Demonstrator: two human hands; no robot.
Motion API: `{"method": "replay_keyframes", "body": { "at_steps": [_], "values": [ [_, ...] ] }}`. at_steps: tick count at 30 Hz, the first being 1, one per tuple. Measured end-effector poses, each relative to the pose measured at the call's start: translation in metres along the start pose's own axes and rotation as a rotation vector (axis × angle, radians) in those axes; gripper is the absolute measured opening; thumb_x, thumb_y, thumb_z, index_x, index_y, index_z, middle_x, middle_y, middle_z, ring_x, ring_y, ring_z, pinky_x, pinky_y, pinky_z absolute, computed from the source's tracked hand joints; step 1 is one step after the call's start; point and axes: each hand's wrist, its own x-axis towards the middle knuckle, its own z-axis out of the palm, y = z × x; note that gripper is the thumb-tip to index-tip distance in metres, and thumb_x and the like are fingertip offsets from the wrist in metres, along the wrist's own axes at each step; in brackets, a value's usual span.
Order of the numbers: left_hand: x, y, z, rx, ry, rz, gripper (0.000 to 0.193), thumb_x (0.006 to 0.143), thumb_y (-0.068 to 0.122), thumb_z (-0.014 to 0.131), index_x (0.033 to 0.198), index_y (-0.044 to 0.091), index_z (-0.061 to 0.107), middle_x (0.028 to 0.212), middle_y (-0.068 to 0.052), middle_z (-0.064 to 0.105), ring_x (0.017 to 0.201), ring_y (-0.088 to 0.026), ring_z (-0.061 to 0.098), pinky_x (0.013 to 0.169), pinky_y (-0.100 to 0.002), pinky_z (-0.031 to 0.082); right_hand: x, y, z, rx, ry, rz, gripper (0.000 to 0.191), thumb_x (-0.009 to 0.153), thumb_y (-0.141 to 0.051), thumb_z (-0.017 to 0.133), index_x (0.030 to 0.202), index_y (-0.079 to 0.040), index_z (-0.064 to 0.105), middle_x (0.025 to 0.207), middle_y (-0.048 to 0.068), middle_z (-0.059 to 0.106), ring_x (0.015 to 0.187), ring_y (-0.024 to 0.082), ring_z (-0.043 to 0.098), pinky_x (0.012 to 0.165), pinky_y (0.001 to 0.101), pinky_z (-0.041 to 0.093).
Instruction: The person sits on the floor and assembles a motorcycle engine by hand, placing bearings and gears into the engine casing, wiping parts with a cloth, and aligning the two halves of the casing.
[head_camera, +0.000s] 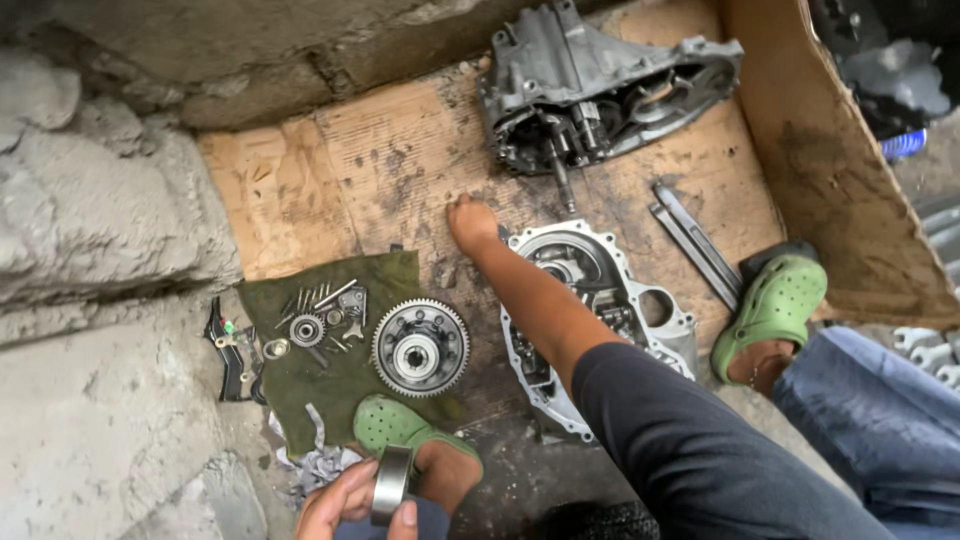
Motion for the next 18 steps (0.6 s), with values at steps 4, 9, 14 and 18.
{"method": "replay_keyframes", "body": {
  "at_steps": [4,9,14,18],
  "values": [
    [0.001,-0.023,0.012,0.106,-0.056,-0.058,0.065,0.058,0.026,0.089,0.116,0.003,0.07,0.077,-0.011,0.085,0.071,-0.02,0.083,0.067,-0.035,0.059,-0.003,0.017,-0.01,-0.025,-0.11,-0.089,0.029,0.098,-0.018,0.051,0.117,-0.014,0.072,0.119,0.017,0.068,0.107,0.035,0.07,0.084,0.0478,0.058],
    [-0.038,-0.024,0.027,0.24,0.072,-0.006,0.062,0.059,0.027,0.088,0.114,0.002,0.071,0.08,-0.01,0.082,0.074,-0.019,0.081,0.071,-0.033,0.059,-0.066,0.029,-0.057,-0.066,-0.177,-0.394,0.022,0.097,-0.019,0.054,0.107,-0.014,0.072,0.112,0.014,0.069,0.103,0.034,0.07,0.081,0.048,0.058],
    [-0.073,0.016,0.043,0.245,0.178,0.187,0.053,0.064,0.027,0.085,0.111,0.007,0.073,0.085,-0.01,0.075,0.077,-0.018,0.076,0.078,-0.033,0.059,-0.24,0.177,-0.196,0.021,0.058,-0.871,0.032,0.078,-0.019,0.072,0.109,-0.011,0.067,0.1,0.009,0.064,0.101,0.032,0.062,0.087,0.047,0.051],
    [-0.119,0.058,0.05,0.341,0.264,0.126,0.049,0.062,0.015,0.084,0.11,0.01,0.076,0.087,-0.012,0.074,0.081,-0.021,0.073,0.08,-0.034,0.057,-0.43,0.37,-0.356,-0.2,0.258,-0.348,0.036,0.073,-0.014,0.068,0.11,-0.013,0.07,0.108,0.01,0.068,0.105,0.032,0.065,0.087,0.0451,0.053]
  ]
}}
